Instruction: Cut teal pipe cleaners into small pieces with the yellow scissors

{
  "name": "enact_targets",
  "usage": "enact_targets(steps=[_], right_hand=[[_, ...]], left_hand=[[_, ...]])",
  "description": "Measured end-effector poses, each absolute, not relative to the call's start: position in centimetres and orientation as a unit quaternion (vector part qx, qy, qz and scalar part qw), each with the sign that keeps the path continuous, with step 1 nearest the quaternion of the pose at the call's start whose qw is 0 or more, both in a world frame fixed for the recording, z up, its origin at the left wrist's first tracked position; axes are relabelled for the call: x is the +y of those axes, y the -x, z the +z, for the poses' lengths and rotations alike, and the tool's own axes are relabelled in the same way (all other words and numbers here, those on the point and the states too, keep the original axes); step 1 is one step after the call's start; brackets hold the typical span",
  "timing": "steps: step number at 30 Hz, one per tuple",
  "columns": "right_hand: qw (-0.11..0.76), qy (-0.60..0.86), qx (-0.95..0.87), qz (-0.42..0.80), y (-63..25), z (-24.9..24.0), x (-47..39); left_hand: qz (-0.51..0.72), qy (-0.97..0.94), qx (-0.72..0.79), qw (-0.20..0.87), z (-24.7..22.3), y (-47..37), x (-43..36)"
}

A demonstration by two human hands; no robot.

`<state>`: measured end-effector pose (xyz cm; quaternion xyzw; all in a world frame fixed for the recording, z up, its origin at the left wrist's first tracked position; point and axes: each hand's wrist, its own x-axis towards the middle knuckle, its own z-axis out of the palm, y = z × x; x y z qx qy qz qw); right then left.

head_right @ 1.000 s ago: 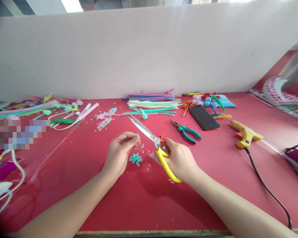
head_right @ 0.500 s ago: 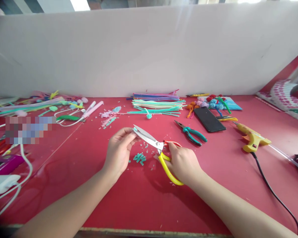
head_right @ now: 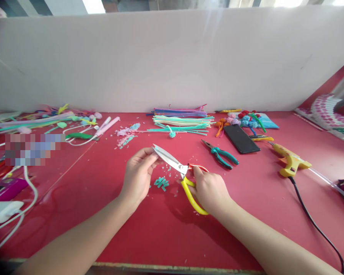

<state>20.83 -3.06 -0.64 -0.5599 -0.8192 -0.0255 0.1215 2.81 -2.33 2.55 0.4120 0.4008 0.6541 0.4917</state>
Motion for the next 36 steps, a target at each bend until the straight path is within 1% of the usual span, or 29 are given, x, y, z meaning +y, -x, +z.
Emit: enact_targets(steps=[9, 15, 22, 36], right_hand=[[0.115, 0.593, -0.796, 0.042, -20.57, -0.54, -2.96], [0.119, 0.593, -0.796, -0.019, -20.74, -0.07, -2.98], [0.13, 0.577, -0.805, -0.044, -20.6, 0.09, -3.16], [0.075, 0.568, -0.814, -0.093, -20.6, -0.11, -3.42]], left_hand=[[0.657, -0.398, 0.416, 0.487, 2.51, -2.83, -2.33], [0.659, -0.407, 0.407, 0.483, 2.51, -2.68, -2.19], [0.67, -0.397, 0.412, 0.473, 2.62, -2.73, -2.18], [0.673, -0.396, 0.407, 0.474, 2.54, -2.67, -2.21]])
